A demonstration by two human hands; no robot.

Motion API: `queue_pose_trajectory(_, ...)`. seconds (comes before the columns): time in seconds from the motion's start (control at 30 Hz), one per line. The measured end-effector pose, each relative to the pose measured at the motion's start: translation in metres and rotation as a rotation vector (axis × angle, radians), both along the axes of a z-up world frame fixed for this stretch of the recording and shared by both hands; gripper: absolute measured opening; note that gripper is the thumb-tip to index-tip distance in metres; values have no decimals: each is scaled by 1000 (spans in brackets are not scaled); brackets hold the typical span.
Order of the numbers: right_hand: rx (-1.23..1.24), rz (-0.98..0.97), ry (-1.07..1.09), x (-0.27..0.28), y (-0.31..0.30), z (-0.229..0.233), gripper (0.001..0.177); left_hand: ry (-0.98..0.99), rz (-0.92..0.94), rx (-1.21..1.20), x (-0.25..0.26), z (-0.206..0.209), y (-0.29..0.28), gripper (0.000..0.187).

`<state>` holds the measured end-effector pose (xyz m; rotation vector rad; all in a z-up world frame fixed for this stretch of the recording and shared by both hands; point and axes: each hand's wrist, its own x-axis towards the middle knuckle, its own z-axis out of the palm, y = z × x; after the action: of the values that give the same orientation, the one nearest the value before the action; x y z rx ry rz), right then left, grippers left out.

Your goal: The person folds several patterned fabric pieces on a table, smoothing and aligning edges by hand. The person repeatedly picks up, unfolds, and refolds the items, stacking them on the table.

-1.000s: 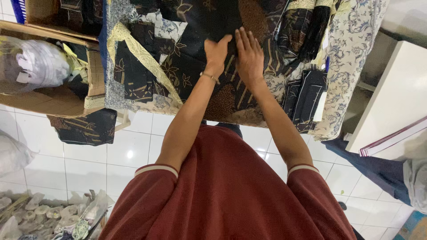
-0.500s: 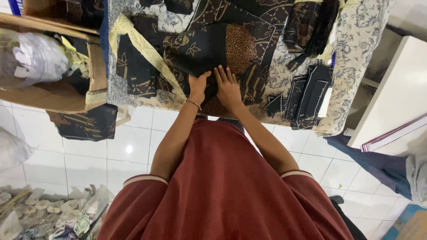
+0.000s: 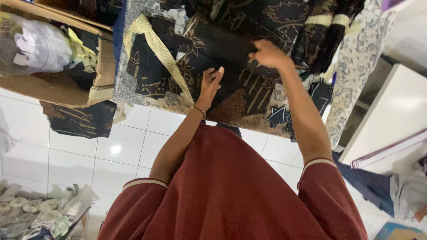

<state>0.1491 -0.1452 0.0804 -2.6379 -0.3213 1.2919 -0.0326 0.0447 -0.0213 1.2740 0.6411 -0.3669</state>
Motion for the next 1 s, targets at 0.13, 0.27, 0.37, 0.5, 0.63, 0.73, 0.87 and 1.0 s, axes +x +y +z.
queue_pose_trajectory(0.13, 0, -123, 81, 52, -12, -35, 69, 32, 5, -57, 5, 1, 4, 103)
queue_pose_trajectory(0.27, 24, -297, 98, 76, -12, -68, 75, 49, -8, -28, 23, 5, 5, 106)
queue_pose_trajectory(0.37, 63, -333, 24, 77, -5, -82, 77, 94, 33, -68, 45, 3, 3, 103)
queue_pose_trajectory(0.5, 2, -368, 3, 71, -5, -88, 69, 183, 64, -192, 75, -3, -9, 84)
queue_pose_trajectory(0.63, 121, -244, -175, 68, -8, -82, 56, 370, 170, -241, 101, -4, -28, 74)
queue_pose_trajectory(0.73, 89, -303, -167, 62, -8, -75, 50, 441, 241, -211, 112, -6, -40, 79)
queue_pose_trajectory(0.87, 73, -275, -358, 50, 0, -75, 61, 496, 303, -178, 127, -17, -52, 90)
queue_pose_trajectory(1.0, 6, -241, -501, 40, 5, -86, 65, 523, 320, -96, 147, -35, -70, 104)
